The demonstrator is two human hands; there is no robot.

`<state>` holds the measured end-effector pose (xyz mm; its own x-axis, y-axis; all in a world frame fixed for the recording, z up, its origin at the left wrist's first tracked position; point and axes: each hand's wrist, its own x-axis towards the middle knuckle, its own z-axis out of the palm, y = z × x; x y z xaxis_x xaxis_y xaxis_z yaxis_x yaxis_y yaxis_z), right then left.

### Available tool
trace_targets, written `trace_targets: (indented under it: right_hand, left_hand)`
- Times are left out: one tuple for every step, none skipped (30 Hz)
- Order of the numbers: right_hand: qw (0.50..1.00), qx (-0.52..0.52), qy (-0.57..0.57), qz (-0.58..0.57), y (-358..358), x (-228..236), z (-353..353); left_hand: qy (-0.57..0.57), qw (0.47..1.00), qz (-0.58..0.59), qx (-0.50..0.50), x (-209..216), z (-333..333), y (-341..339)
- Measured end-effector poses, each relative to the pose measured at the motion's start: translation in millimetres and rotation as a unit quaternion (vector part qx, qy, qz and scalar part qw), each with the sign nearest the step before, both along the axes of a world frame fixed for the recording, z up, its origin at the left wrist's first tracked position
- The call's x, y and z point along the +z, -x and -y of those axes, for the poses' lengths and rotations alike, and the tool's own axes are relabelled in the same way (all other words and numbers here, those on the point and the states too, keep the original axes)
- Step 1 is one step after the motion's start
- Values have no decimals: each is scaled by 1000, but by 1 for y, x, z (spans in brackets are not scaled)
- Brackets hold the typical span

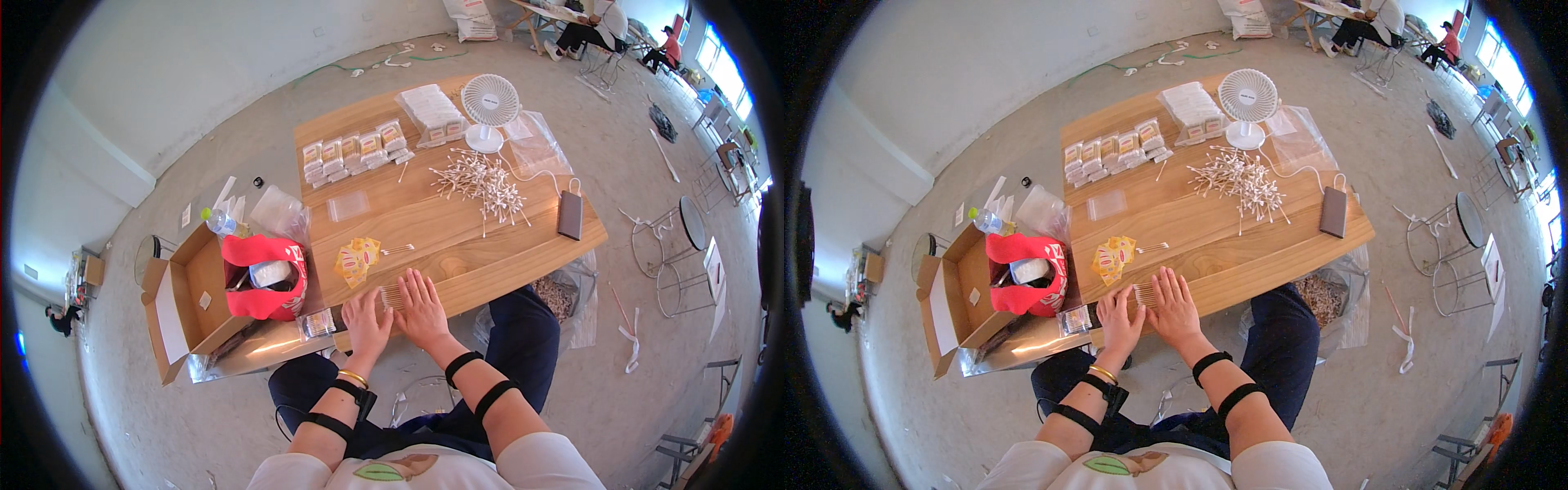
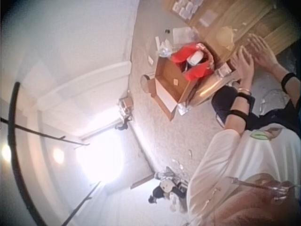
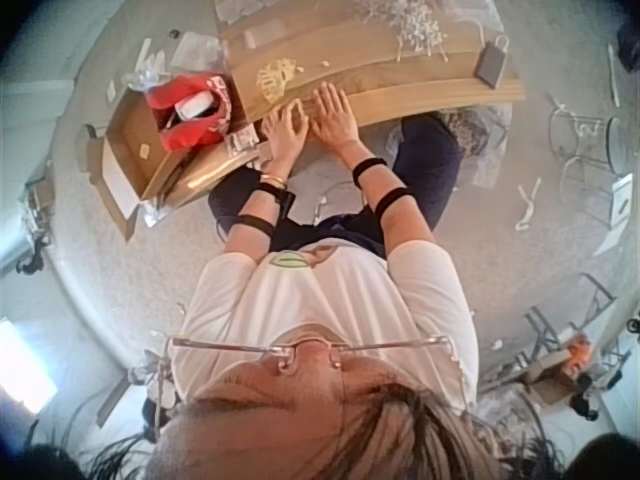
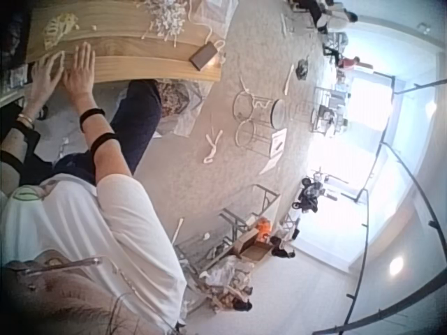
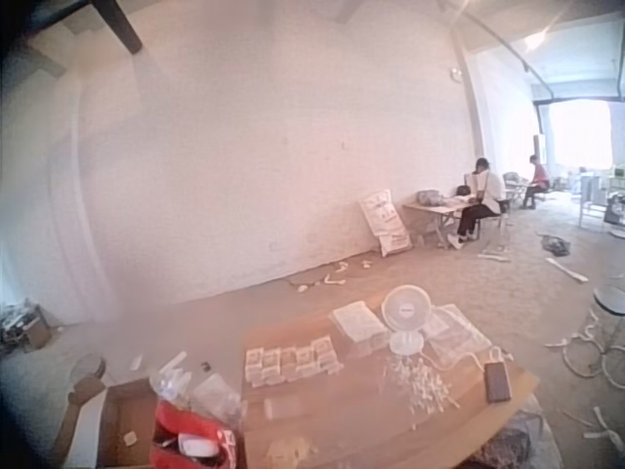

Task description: Sorting cotton swabs on a desk and placing them into a plastic bag.

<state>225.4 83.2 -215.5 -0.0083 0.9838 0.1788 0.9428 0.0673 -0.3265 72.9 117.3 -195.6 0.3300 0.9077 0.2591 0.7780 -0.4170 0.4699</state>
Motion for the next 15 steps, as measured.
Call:
trace_targets:
  right_hand:
    - [1000, 2, 2, 4, 2, 1, 0]
    - [1000, 7, 1, 2, 3, 0, -1]
    - [1000, 4, 5, -7, 2, -1, -1]
    - [1000, 3, 9, -16, 1, -2, -1]
    - [1000, 11, 8, -18, 1, -1, -1]
    - [1000, 7, 22, -9, 1, 1, -1]
    - [999, 4, 36, 0, 2, 2, -1]
    - [999, 8, 34, 1, 0, 4, 0]
    - [999, 3, 39, 5, -1, 3, 0]
    - [999, -3, 44, 9, -2, 3, 1]
    - [999, 2, 43, 10, -3, 4, 0]
    - [999, 1, 38, 18, -1, 4, 0]
    - [999, -2, 34, 26, 3, 4, 0]
    - [999, 4, 34, 27, 11, 3, 0]
    - [999, 22, 32, 25, 22, 3, -1]
  left_hand:
    - [-6, 1000, -2, -15, 1, 0, 2]
    - [-8, 1000, -4, -9, 3, 2, 2]
    - [-17, 1000, -1, -11, 4, 4, 2]
    - [-26, 1000, 1, -12, 7, 5, 5]
    - [-28, 1000, -2, -5, 8, 6, 12]
    - [-17, 999, -11, -26, 10, 8, 19]
    - [-5, 999, -20, -47, 12, 11, 28]
    - [-10, 998, -19, -52, 18, 14, 35]
    - [-11, 999, -18, -48, 17, 16, 46]
    - [-5, 999, -3, -39, 16, 20, 59]
    - [0, 999, 10, -30, 16, 23, 73]
    - [-15, 1000, 13, -1, 9, 25, 91]
    - [-16, 1000, 13, 7, 1, 26, 108]
    - [-15, 997, 47, 67, -7, 26, 123]
    - [-14, 989, 82, 125, -17, 24, 136]
